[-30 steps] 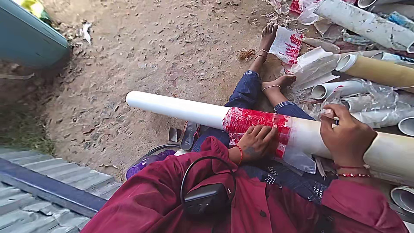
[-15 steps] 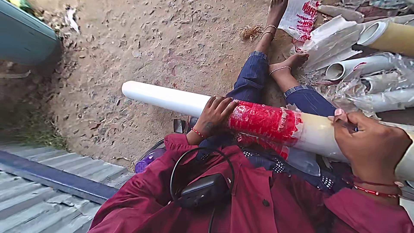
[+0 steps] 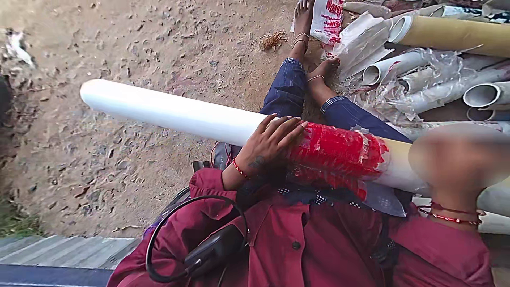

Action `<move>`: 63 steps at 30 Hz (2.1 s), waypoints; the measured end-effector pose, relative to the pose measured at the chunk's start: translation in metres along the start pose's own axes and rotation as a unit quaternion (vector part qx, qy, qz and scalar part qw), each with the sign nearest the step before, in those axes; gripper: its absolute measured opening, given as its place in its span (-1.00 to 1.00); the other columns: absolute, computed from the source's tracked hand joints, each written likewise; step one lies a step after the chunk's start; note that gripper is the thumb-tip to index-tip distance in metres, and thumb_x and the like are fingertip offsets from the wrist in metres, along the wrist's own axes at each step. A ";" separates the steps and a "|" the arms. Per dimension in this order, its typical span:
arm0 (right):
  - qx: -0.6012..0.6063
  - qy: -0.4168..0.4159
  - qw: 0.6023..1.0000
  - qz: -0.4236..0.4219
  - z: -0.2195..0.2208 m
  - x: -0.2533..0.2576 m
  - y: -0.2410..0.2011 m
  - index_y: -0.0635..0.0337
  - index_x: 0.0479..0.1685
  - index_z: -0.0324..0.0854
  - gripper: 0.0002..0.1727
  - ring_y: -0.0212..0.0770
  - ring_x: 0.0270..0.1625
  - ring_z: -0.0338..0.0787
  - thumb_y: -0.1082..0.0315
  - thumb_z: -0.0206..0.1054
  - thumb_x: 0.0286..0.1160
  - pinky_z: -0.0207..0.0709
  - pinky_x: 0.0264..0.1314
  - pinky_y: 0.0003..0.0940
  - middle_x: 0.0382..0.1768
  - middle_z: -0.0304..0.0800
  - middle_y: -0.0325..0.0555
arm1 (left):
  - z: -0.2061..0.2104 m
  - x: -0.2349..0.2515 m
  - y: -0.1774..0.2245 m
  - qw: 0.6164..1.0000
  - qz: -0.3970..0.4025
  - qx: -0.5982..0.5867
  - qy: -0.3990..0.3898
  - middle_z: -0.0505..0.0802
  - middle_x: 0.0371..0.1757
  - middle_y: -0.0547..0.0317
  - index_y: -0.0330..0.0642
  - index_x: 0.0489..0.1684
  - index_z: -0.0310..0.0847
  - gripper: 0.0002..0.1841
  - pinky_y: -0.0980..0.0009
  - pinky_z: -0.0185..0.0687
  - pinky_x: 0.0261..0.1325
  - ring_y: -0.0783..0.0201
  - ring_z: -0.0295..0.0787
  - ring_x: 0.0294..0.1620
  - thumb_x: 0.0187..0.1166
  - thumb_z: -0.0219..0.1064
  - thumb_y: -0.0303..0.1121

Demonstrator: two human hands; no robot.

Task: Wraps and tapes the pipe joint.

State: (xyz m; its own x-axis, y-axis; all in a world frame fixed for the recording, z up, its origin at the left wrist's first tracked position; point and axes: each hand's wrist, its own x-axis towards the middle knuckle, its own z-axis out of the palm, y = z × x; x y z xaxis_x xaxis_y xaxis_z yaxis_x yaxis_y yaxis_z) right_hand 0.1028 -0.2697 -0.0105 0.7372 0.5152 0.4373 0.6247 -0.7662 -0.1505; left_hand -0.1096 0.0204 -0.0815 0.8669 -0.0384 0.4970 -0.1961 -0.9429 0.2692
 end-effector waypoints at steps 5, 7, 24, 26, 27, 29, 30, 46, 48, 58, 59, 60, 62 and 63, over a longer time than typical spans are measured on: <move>0.021 -0.063 0.997 0.040 0.015 0.001 -0.022 0.47 -0.56 0.40 -0.35 0.38 -0.47 0.62 0.05 -0.03 0.85 0.26 -0.42 0.28 -0.57 0.53 0.41 | 0.003 -0.033 0.012 0.968 -0.160 -0.161 0.107 0.76 0.24 -0.26 -0.40 0.19 0.63 -0.47 0.06 0.37 0.62 -0.10 0.60 0.46 0.39 0.59 -0.18; 0.029 -0.072 0.996 0.052 0.024 0.004 -0.021 0.49 -0.48 0.45 -0.33 0.43 -0.39 0.66 0.02 -0.07 0.87 0.30 -0.40 0.33 -0.50 0.59 0.44 | 0.013 -0.039 0.021 0.951 -0.209 -0.157 0.165 0.78 0.19 -0.26 -0.43 0.07 0.67 -0.64 0.18 0.44 0.61 -0.03 0.65 0.45 0.44 0.55 -0.36; -0.009 0.044 0.999 -0.019 0.025 0.008 -0.044 0.26 -0.69 0.60 -0.57 0.01 -0.59 0.74 0.29 0.25 0.64 0.37 -0.60 -0.11 -0.68 0.66 0.03 | 0.049 -0.051 0.011 0.963 -0.182 -0.057 0.188 0.81 0.06 -0.45 -0.52 -0.13 0.69 -0.70 0.15 0.51 0.52 -0.20 0.72 0.36 0.58 0.44 -0.33; -0.007 0.036 0.999 -0.013 0.025 0.009 -0.046 0.23 -0.65 0.66 -0.62 -0.05 -0.55 0.78 0.30 0.29 0.60 0.43 -0.56 -0.15 -0.65 0.70 -0.02 | 0.050 -0.052 0.010 0.967 -0.185 -0.034 0.172 0.81 0.05 -0.55 -0.59 -0.08 0.71 -0.66 0.10 0.53 0.48 -0.31 0.75 0.29 0.61 0.40 -0.33; -0.005 0.036 0.999 -0.014 0.026 0.010 -0.047 0.22 -0.65 0.65 -0.63 -0.07 -0.55 0.77 0.30 0.29 0.59 0.43 -0.55 -0.17 -0.66 0.69 -0.04 | 0.049 -0.052 0.009 0.968 -0.186 -0.033 0.165 0.81 0.05 -0.57 -0.60 -0.05 0.70 -0.65 0.10 0.53 0.49 -0.32 0.75 0.29 0.62 0.39 -0.33; -0.001 0.042 0.999 -0.017 0.029 0.010 -0.049 0.20 -0.69 0.62 -0.61 -0.09 -0.57 0.74 0.29 0.29 0.60 0.40 -0.54 -0.19 -0.68 0.66 -0.06 | 0.047 -0.052 0.007 0.969 -0.185 -0.028 0.163 0.81 0.03 -0.58 -0.62 -0.08 0.72 -0.65 0.11 0.55 0.49 -0.33 0.77 0.27 0.61 0.39 -0.34; -0.001 0.043 0.999 -0.021 0.030 0.010 -0.050 0.20 -0.69 0.62 -0.60 -0.09 -0.57 0.74 0.29 0.29 0.60 0.40 -0.54 -0.19 -0.68 0.66 -0.06 | 0.047 -0.052 0.006 0.969 -0.182 -0.026 0.163 0.81 0.02 -0.59 -0.63 -0.10 0.72 -0.67 0.11 0.55 0.48 -0.34 0.76 0.27 0.61 0.38 -0.35; -0.023 -0.053 0.998 -0.006 0.023 0.006 -0.047 0.42 -0.54 0.42 -0.43 0.46 -0.50 0.67 0.13 -0.04 0.84 0.24 -0.57 0.25 -0.57 0.57 0.38 | 0.066 -0.050 0.000 0.943 -0.161 -0.143 0.254 0.79 0.10 -0.12 -0.33 -0.09 0.71 -0.76 0.37 0.54 0.52 0.18 0.70 0.36 0.46 0.53 -0.37; -0.024 -0.059 0.998 -0.002 0.023 0.006 -0.048 0.43 -0.53 0.42 -0.43 0.47 -0.48 0.67 0.14 -0.03 0.85 0.25 -0.54 0.27 -0.56 0.58 0.39 | 0.065 -0.050 -0.001 0.946 -0.158 -0.134 0.249 0.80 0.09 -0.14 -0.32 -0.11 0.74 -0.79 0.36 0.52 0.54 0.15 0.71 0.37 0.48 0.51 -0.36; -0.017 -0.070 0.997 0.001 0.023 0.008 -0.048 0.47 -0.52 0.40 -0.43 0.53 -0.42 0.69 0.15 -0.03 0.85 0.26 -0.49 0.33 -0.52 0.59 0.46 | 0.057 -0.048 -0.004 0.962 -0.168 -0.091 0.194 0.84 0.09 -0.28 -0.38 -0.08 0.79 -0.74 0.25 0.58 0.50 -0.06 0.76 0.33 0.41 0.56 -0.37; -0.017 -0.073 0.997 0.002 0.023 0.008 -0.048 0.47 -0.51 0.40 -0.43 0.54 -0.41 0.69 0.15 -0.02 0.85 0.26 -0.48 0.34 -0.51 0.59 0.46 | 0.055 -0.048 -0.005 0.965 -0.171 -0.082 0.180 0.83 0.10 -0.29 -0.37 -0.06 0.79 -0.72 0.24 0.59 0.48 -0.07 0.77 0.32 0.42 0.56 -0.34; -0.018 -0.075 0.997 0.004 0.022 0.008 -0.049 0.47 -0.51 0.41 -0.43 0.54 -0.40 0.69 0.14 -0.02 0.85 0.27 -0.47 0.35 -0.50 0.59 0.47 | 0.053 -0.048 -0.006 0.968 -0.174 -0.074 0.167 0.83 0.11 -0.29 -0.37 -0.04 0.80 -0.70 0.23 0.60 0.45 -0.07 0.77 0.30 0.42 0.56 -0.31; -0.020 -0.068 0.997 0.005 0.022 0.009 -0.051 0.48 -0.52 0.41 -0.41 0.56 -0.42 0.69 0.14 -0.03 0.86 0.25 -0.48 0.35 -0.52 0.60 0.50 | 0.049 -0.047 -0.009 0.974 -0.175 -0.052 0.136 0.85 0.12 -0.25 -0.31 -0.02 0.82 -0.69 0.17 0.62 0.42 -0.09 0.79 0.27 0.46 0.53 -0.24; -0.021 -0.063 0.998 0.004 0.022 0.009 -0.051 0.48 -0.53 0.41 -0.41 0.55 -0.43 0.68 0.14 -0.04 0.87 0.24 -0.48 0.34 -0.53 0.59 0.50 | 0.048 -0.046 -0.011 0.977 -0.168 -0.042 0.123 0.85 0.11 -0.23 -0.29 -0.03 0.84 -0.70 0.11 0.62 0.41 -0.11 0.79 0.26 0.47 0.51 -0.23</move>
State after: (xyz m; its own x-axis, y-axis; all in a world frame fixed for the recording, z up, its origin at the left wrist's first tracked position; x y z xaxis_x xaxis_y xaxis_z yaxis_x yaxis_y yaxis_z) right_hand 0.0831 -0.2174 -0.0186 0.7704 0.5513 0.3202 0.6093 -0.7845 -0.1153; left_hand -0.1254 0.0171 -0.1469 0.7550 0.3585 0.5491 0.0343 -0.8578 0.5128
